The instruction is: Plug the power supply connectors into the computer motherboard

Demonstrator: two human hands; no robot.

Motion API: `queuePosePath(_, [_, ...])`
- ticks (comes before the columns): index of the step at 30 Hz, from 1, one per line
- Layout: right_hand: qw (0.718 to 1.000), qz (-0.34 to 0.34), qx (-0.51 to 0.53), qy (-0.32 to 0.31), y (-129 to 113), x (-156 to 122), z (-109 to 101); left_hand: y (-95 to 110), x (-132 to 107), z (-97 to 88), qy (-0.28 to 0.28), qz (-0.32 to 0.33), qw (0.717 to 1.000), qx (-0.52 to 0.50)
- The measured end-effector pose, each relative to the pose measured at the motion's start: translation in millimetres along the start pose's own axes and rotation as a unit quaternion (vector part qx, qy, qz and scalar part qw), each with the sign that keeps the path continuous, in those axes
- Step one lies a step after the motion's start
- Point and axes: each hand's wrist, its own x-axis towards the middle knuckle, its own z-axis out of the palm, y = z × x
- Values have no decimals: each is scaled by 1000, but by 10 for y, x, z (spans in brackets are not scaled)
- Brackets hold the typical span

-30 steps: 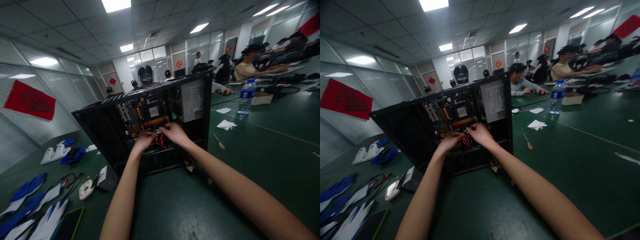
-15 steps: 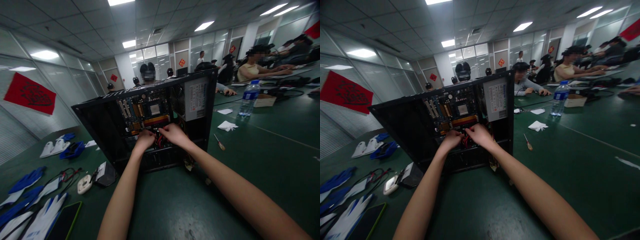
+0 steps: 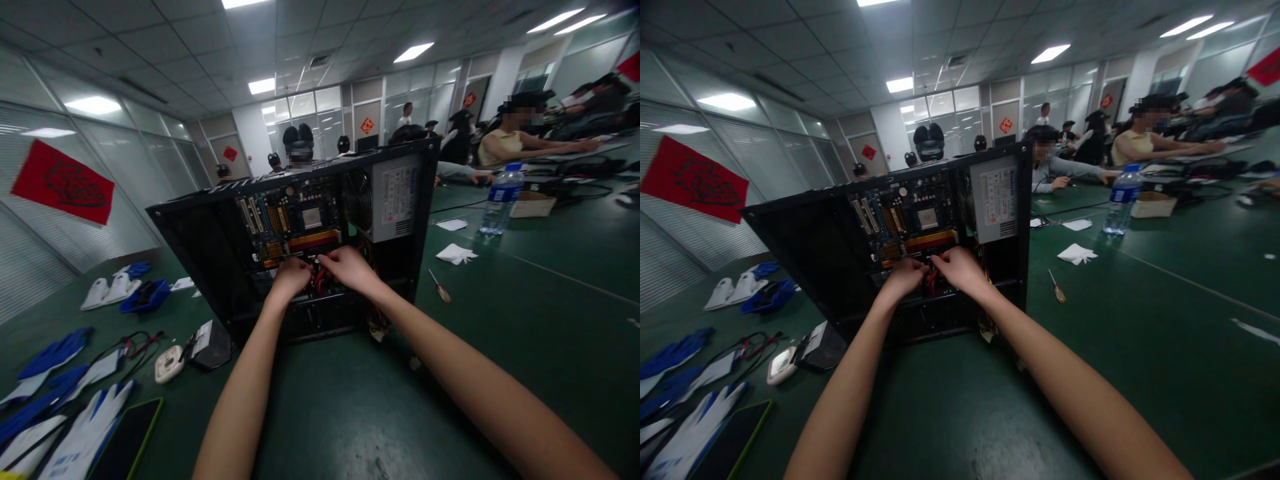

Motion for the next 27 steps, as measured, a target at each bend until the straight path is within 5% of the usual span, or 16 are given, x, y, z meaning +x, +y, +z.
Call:
queuePosePath(15, [1000, -1, 24, 9, -9, 0, -24, 1, 11, -94, 6, -20, 997, 80])
queuePosePath(27, [999, 0, 36, -11, 57, 56, 6, 92, 62, 2, 29, -9, 994, 101])
